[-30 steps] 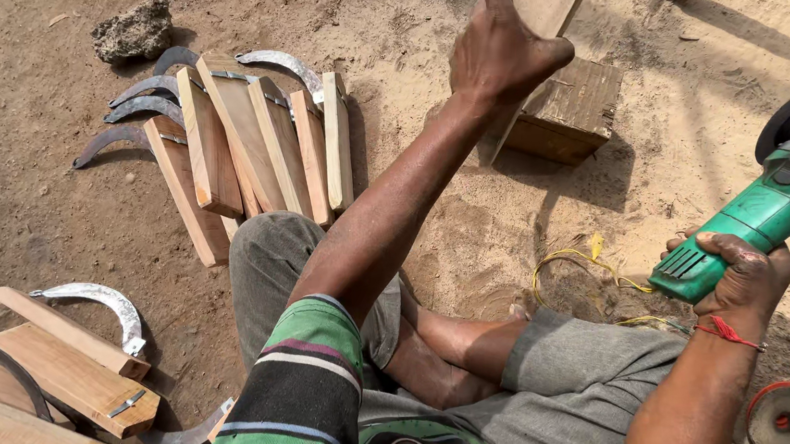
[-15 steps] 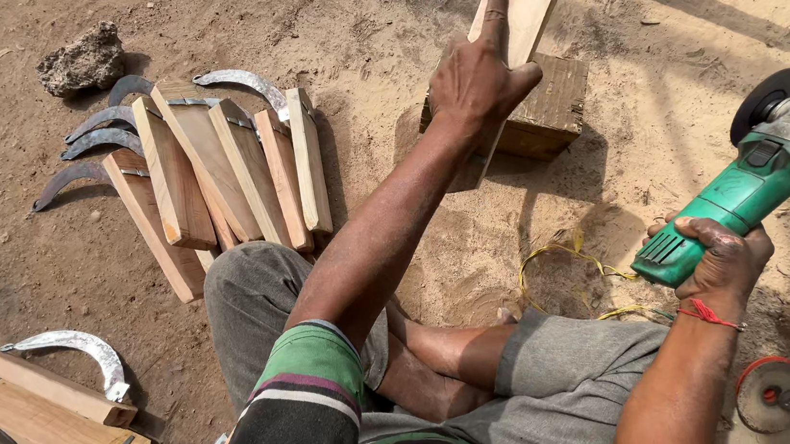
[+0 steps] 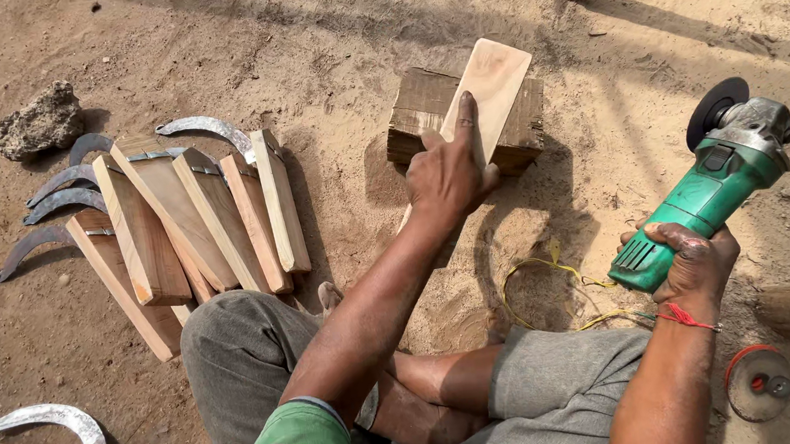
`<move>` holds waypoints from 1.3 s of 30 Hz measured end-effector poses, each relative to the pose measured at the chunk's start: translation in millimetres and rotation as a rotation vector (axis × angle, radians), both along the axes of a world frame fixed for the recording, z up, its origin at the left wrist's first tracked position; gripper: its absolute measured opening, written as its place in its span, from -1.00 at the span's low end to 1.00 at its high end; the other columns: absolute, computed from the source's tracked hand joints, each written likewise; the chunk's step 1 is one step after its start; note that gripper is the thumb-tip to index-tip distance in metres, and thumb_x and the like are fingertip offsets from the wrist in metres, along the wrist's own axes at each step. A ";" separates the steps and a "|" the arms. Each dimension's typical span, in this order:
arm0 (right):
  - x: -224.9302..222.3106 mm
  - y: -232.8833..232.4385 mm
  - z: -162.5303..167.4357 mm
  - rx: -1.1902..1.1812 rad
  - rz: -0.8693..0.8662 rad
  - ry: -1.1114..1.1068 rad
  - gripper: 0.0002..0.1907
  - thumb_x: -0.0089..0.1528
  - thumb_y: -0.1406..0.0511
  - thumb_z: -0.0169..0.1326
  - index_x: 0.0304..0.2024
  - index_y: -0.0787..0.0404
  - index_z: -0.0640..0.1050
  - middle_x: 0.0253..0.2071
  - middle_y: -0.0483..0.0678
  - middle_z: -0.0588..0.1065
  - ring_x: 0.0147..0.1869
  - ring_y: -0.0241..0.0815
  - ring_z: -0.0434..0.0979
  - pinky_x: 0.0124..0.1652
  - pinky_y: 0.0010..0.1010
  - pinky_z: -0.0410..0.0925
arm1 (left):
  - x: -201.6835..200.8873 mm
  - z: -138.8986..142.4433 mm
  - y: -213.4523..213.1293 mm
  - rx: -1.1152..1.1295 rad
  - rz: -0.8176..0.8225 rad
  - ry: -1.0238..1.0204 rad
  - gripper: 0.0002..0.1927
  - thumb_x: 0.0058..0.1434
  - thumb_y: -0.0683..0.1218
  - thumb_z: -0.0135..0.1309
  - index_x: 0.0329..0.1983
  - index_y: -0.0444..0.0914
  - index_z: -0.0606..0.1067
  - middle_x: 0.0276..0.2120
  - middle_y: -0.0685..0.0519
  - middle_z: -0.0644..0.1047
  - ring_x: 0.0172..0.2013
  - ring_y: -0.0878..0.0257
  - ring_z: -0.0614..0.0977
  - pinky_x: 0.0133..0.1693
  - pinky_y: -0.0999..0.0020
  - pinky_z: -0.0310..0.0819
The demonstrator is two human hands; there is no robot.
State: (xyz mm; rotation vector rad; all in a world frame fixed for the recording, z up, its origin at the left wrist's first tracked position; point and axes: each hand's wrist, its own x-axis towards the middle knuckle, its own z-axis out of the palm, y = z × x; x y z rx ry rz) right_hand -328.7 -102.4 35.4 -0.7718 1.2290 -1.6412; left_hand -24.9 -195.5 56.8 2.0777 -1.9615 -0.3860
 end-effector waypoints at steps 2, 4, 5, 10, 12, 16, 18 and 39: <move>2.7 3.3 0.5 0.059 0.022 0.000 -0.57 0.01 0.54 0.17 -0.06 0.43 0.42 -0.30 0.07 0.49 -0.39 0.01 0.61 -0.35 -0.06 0.58 | 2.1 -4.3 7.4 0.004 -0.025 0.008 0.30 0.05 0.39 0.30 0.61 0.03 -0.29 -0.27 -0.29 0.08 -0.64 0.34 0.29 -0.66 0.41 0.19; 4.6 6.9 0.7 0.055 0.016 0.034 -0.57 0.02 0.54 0.18 -0.05 0.44 0.42 -0.29 0.08 0.50 -0.37 0.01 0.61 -0.33 -0.04 0.59 | 10.3 2.2 0.5 0.054 -0.002 0.095 0.36 -0.02 0.44 0.30 0.59 0.03 -0.32 -0.50 0.00 0.35 -0.63 0.31 0.26 -0.63 0.35 0.15; 5.3 8.4 0.6 0.045 0.008 0.047 -0.57 0.02 0.54 0.18 -0.04 0.44 0.43 -0.28 0.08 0.50 -0.37 0.01 0.62 -0.31 -0.03 0.59 | 14.2 6.0 -2.7 -0.038 0.003 0.088 0.33 0.01 0.41 0.31 0.58 0.02 -0.30 -0.49 0.00 0.35 -0.62 0.31 0.27 -0.64 0.36 0.19; 3.2 6.0 -0.4 0.060 0.006 0.037 -0.57 0.05 0.54 0.17 -0.02 0.47 0.43 -0.28 0.12 0.50 -0.36 0.06 0.62 -0.32 -0.05 0.56 | 9.4 5.7 -14.3 -0.523 0.051 0.151 0.22 0.07 0.36 0.33 0.52 0.06 -0.25 -0.45 0.00 0.35 -0.63 0.33 0.33 -0.73 0.36 0.33; 3.3 0.6 -2.9 0.070 0.029 0.017 -0.56 0.05 0.54 0.17 -0.01 0.45 0.42 -0.29 0.11 0.50 -0.36 0.07 0.62 -0.33 -0.04 0.56 | -0.3 -10.9 -6.3 -0.280 0.049 0.156 0.22 0.11 0.35 0.28 0.58 0.04 -0.26 -0.43 -0.03 0.36 -0.64 0.31 0.34 -0.70 0.32 0.38; 2.6 -5.5 -10.3 0.072 0.057 0.053 -0.53 0.07 0.56 0.16 0.05 0.46 0.43 -0.26 0.13 0.52 -0.31 0.09 0.63 -0.27 0.05 0.59 | -6.0 -54.5 19.2 -0.032 0.028 -0.060 0.24 0.03 0.40 0.26 0.57 0.03 -0.22 -0.42 -0.13 0.35 -0.66 0.29 0.33 -0.68 0.31 0.36; 4.6 -5.7 -17.7 0.014 0.074 0.040 -0.52 0.08 0.58 0.15 0.08 0.49 0.43 -0.21 0.15 0.53 -0.27 0.11 0.63 -0.21 0.10 0.59 | 0.6 -70.1 24.0 -0.241 -0.013 -0.127 0.26 -0.06 0.39 0.30 0.56 0.07 -0.16 -0.41 -0.11 0.37 -0.65 0.27 0.30 -0.61 0.34 0.31; -57.3 -25.0 -132.4 0.528 0.465 -0.043 -0.78 0.22 0.47 0.11 -0.15 0.44 0.37 -0.16 0.23 0.50 0.02 0.28 0.64 0.08 0.34 0.52 | 207.3 -60.1 17.3 -0.299 0.196 -0.120 -0.13 0.03 0.09 0.24 0.40 -0.20 0.20 -0.30 -0.09 0.42 -0.62 0.25 0.55 -0.66 0.29 0.44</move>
